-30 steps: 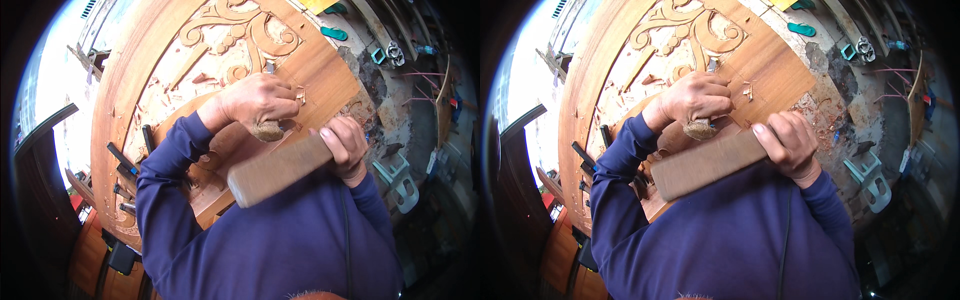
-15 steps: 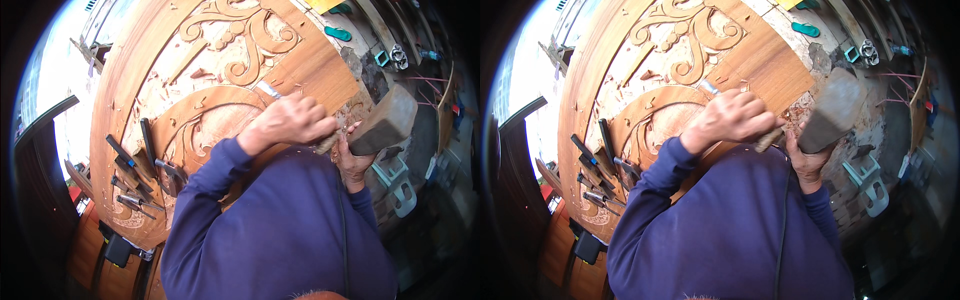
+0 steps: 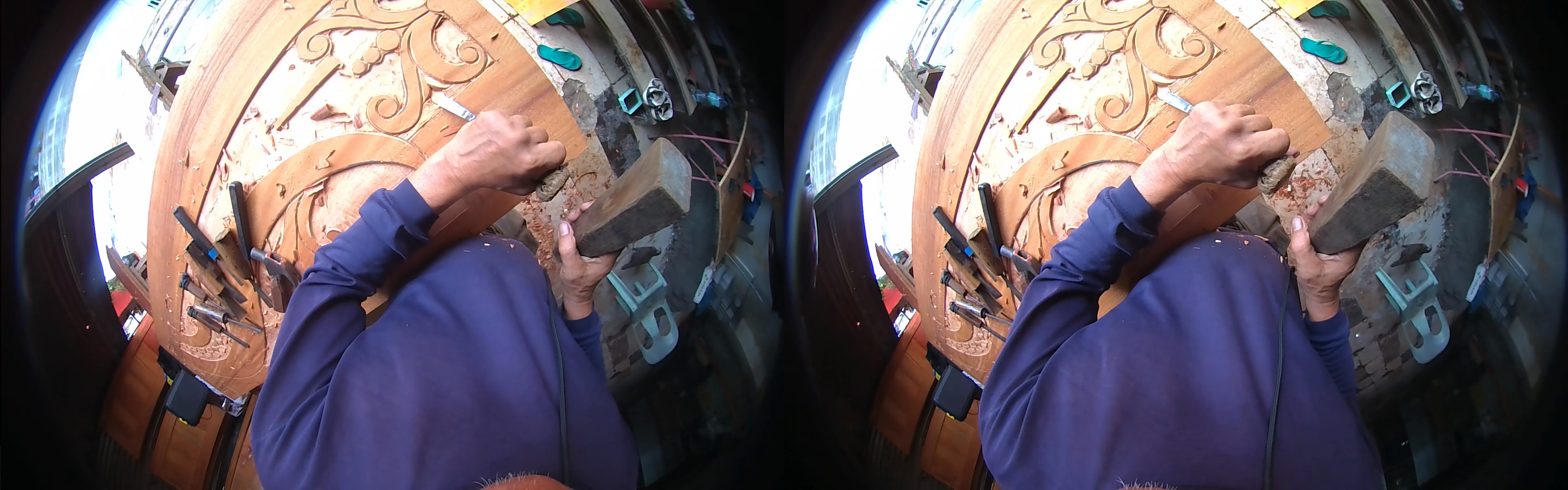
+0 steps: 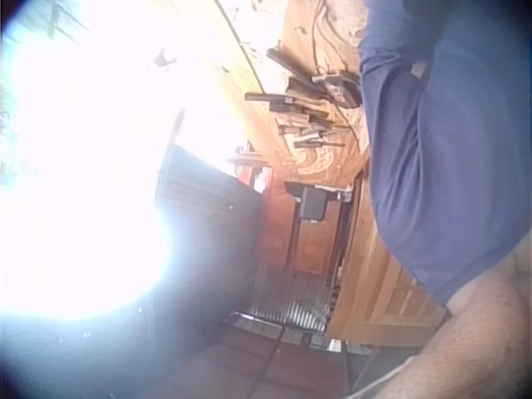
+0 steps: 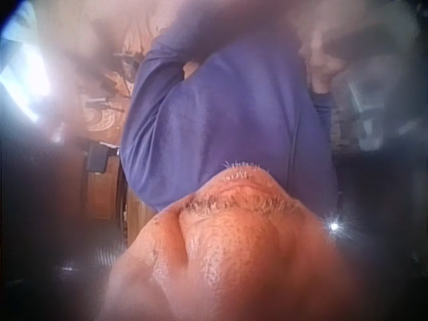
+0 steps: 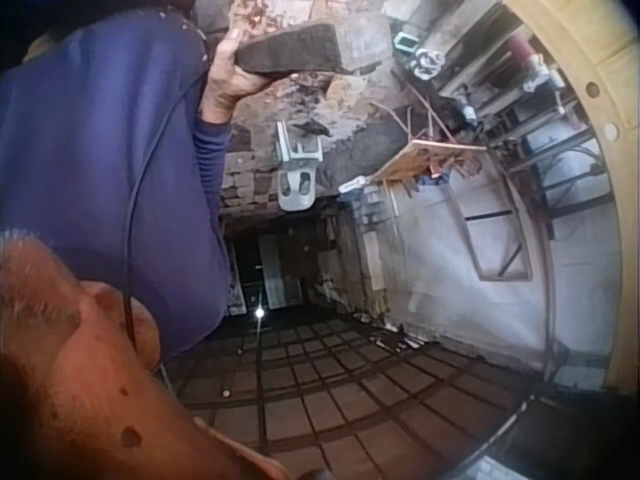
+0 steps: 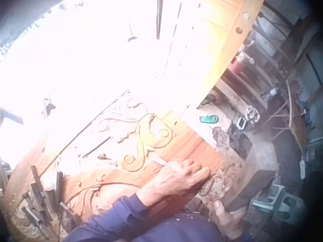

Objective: The person carves a decorative floral pattern into a large wooden panel using a chisel and a wooden mallet. They repeatedly strike the chisel to remove wood shavings and refine the design.

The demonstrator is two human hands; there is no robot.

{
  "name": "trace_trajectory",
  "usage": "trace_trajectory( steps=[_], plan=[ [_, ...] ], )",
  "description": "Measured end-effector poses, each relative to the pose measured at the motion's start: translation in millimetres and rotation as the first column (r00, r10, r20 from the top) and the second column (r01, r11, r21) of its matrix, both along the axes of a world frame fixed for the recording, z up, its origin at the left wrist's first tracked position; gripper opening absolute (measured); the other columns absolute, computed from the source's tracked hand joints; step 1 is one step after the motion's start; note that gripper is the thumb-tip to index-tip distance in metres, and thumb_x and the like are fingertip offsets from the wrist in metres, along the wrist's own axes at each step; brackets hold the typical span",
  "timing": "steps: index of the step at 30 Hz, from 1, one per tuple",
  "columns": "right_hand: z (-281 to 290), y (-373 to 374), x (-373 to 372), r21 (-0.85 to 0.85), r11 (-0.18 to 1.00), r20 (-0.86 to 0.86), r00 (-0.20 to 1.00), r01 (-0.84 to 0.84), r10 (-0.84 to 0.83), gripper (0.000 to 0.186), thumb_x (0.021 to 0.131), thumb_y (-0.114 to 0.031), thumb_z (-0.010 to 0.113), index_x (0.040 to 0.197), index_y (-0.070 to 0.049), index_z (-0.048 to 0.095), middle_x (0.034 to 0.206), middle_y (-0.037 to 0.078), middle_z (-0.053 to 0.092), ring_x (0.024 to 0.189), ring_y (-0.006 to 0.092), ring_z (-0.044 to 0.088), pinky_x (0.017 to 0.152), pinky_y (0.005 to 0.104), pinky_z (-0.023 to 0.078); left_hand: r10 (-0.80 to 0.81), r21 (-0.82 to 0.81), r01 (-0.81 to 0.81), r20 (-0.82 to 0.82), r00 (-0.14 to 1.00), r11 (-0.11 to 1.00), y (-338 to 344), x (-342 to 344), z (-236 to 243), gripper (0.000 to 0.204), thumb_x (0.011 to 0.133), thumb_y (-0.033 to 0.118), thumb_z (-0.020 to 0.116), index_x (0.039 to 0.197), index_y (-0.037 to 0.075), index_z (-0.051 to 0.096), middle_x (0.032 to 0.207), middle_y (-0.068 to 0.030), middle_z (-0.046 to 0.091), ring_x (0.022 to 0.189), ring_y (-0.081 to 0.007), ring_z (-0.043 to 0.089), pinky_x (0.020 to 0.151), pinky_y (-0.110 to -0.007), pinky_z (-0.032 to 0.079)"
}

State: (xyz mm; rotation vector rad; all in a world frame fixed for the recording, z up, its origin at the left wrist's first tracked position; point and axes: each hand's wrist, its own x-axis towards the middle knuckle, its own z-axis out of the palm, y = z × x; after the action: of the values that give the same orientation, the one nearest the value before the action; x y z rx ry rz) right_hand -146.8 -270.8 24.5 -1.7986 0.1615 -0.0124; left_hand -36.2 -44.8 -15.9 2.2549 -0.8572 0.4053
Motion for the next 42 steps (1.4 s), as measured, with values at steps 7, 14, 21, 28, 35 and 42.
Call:
trace_trajectory(
  steps=[7, 14, 21, 28, 35, 42],
  plan=[
    [-17, 20, 18, -0.509, 0.855, 0.28, 0.92, -0.099, 0.273, 0.06, 0.08, 0.001, 0.079, 0.133, 0.003, 0.052, 0.119, 0.014, 0.063, 0.102, 0.0171, 0.064, 0.086, 0.0324, 0.055, 0.029, -0.113, -0.025, 0.04, 0.999, 0.993, 9, 1, 1, 0.022, 0.069, 0.025, 0.076, 0.079, 0.019, 0.058, 0.067, 0.0008, 0.055, 0.059, -0.0199, 0.063, 0.044, -0.036, 0.048],
    [-35, 18, 12, -0.047, 0.999, 0.195, 0.981, -0.009, 0.018, 0.042, 0.076, 0.001, 0.08, 0.115, 0.005, 0.064, 0.113, 0.018, 0.066, 0.091, 0.0216, 0.068, 0.083, 0.0349, 0.056, 0.076, -0.146, -0.075, 0.002, 0.997, 0.987, 5, 4, 2, 0.02, 0.067, 0.023, 0.074, 0.078, 0.019, 0.057, 0.065, 0.0003, 0.057, 0.06, -0.022, 0.065, 0.044, -0.038, 0.048],
    [-22, 14, 22, -0.166, 0.984, 0.197, 0.976, -0.061, 0.094, 0.082, 0.077, -0.002, 0.081, 0.149, 0.003, 0.041, 0.114, 0.019, 0.067, 0.095, 0.0254, 0.07, 0.086, 0.0379, 0.056, 0.109, -0.203, -0.103, 0.017, 0.994, 0.974, 6, 9, -4, 0.019, 0.064, 0.017, 0.074, 0.075, 0.019, 0.06, 0.061, 0.0008, 0.054, 0.053, -0.0205, 0.062, 0.042, -0.037, 0.045],
    [-11, 18, 44, -0.447, 0.884, 0.153, 0.962, -0.137, 0.226, 0.095, 0.078, -0.002, 0.079, 0.159, 0.003, 0.028, 0.116, 0.017, 0.067, 0.1, 0.0218, 0.067, 0.089, 0.0358, 0.055, 0.202, -0.284, -0.207, -0.046, 0.978, 0.936, 6, 19, 2, 0.019, 0.066, 0.02, 0.072, 0.074, 0.018, 0.056, 0.063, -0.0013, 0.056, 0.055, -0.0253, 0.063, 0.045, -0.04, 0.048],
    [-21, 22, 62, -0.222, 0.966, 0.092, 0.983, -0.136, 0.159, 0.066, 0.082, 0.004, 0.075, 0.142, 0.001, 0.047, 0.11, 0.01, 0.065, 0.095, 0.0156, 0.063, 0.087, 0.0313, 0.055, 0.223, -0.259, -0.222, -0.026, 0.974, 0.94, 4, 27, 0, 0.018, 0.063, 0.009, 0.07, 0.075, 0.018, 0.06, 0.061, -0.0028, 0.056, 0.052, -0.0235, 0.06, 0.043, -0.038, 0.045],
    [-18, 24, 73, -0.356, 0.91, 0.117, 0.955, -0.214, 0.271, 0.082, 0.081, 0.002, 0.076, 0.152, 0.0, 0.035, 0.125, 0.012, 0.061, 0.1, 0.0178, 0.064, 0.091, 0.0313, 0.054, 0.369, -0.25, -0.34, 0.078, 0.926, 0.906, 3, 28, -2, 0.013, 0.074, 0.017, 0.073, 0.075, 0.019, 0.059, 0.062, 0.0, 0.055, 0.052, -0.0204, 0.058, 0.044, -0.036, 0.045]
  ],
)
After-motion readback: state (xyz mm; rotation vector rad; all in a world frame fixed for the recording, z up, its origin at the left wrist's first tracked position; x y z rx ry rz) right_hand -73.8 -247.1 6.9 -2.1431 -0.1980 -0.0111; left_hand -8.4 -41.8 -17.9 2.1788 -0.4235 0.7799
